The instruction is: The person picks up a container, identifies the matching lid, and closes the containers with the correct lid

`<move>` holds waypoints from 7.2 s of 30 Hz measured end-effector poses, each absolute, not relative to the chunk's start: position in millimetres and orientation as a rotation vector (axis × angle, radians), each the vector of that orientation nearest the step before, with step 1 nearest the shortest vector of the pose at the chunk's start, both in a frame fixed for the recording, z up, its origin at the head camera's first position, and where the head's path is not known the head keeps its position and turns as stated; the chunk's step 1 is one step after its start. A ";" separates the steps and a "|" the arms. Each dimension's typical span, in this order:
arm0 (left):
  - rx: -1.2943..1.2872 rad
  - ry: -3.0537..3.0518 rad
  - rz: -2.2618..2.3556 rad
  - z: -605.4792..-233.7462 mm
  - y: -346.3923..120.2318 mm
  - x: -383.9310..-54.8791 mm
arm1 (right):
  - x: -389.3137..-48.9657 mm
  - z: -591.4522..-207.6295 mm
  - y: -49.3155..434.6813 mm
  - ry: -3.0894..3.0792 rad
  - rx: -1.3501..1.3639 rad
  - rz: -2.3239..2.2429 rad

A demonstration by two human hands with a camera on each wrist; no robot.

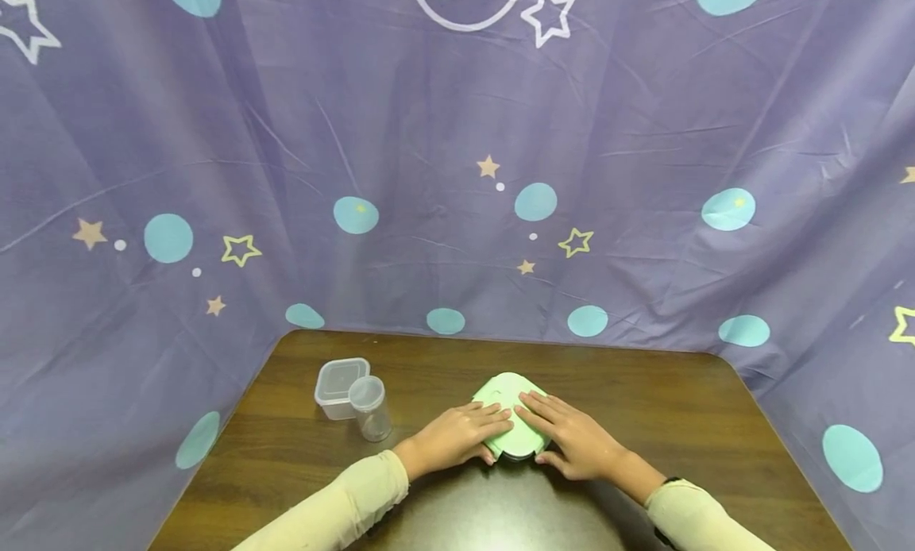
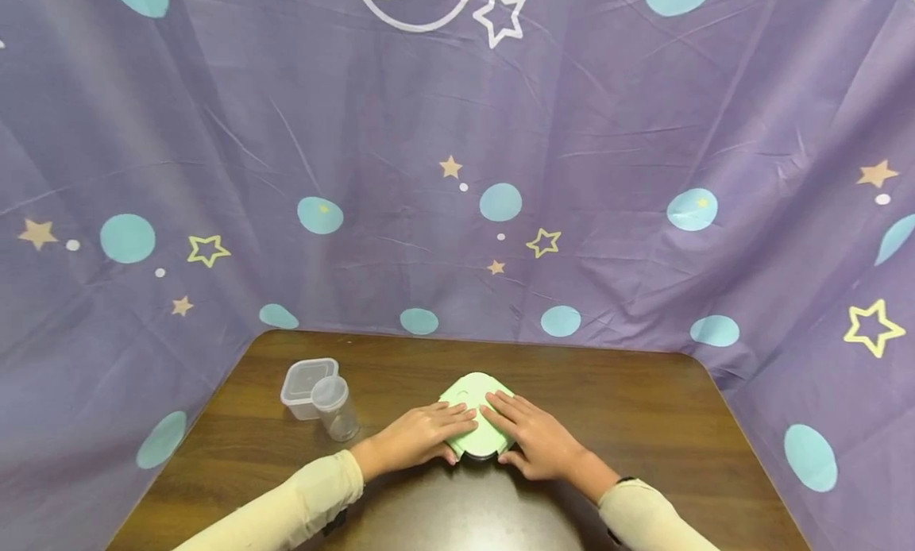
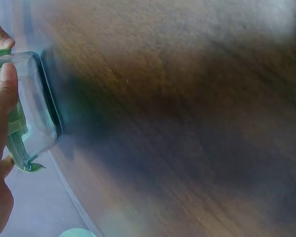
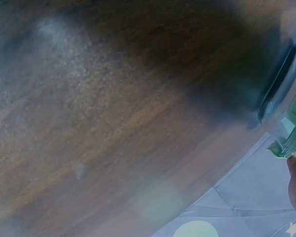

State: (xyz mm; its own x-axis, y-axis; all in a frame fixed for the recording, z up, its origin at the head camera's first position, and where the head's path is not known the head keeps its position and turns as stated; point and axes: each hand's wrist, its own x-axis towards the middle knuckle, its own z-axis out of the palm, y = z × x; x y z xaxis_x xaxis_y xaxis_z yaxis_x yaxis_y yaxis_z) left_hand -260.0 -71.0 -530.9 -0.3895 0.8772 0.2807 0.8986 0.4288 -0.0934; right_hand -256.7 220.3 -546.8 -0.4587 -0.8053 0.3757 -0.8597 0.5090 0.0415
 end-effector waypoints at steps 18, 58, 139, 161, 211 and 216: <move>-1.505 -2.435 -0.086 -530.7 -66.6 -257.7 | -256.0 -550.2 221.7 -2.388 1.349 0.228; -1.542 -2.335 -0.088 -536.8 -74.7 -260.6 | -252.0 -549.6 215.7 -2.439 1.335 0.218; -1.615 -2.475 0.104 -503.2 -52.5 -275.1 | -252.5 -548.9 218.2 -2.352 1.305 0.259; -1.614 -2.501 0.091 -501.8 -55.8 -271.7 | -250.7 -545.7 213.3 -2.408 1.313 0.242; -1.608 -2.450 0.275 -501.4 -55.2 -263.0 | -246.2 -547.7 213.7 -2.429 1.334 0.236; -1.635 -2.455 0.166 -500.5 -59.6 -266.7 | -246.5 -546.1 213.5 -2.439 1.326 0.235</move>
State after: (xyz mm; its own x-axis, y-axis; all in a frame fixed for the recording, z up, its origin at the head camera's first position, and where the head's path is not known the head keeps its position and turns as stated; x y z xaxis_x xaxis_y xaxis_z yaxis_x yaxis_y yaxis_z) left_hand -266.7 -59.6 -500.5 -0.3756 0.9221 0.0928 0.9012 0.3868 -0.1956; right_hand -246.5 213.5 -546.1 -0.4983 -0.7780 0.3827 -0.8367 0.5472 0.0228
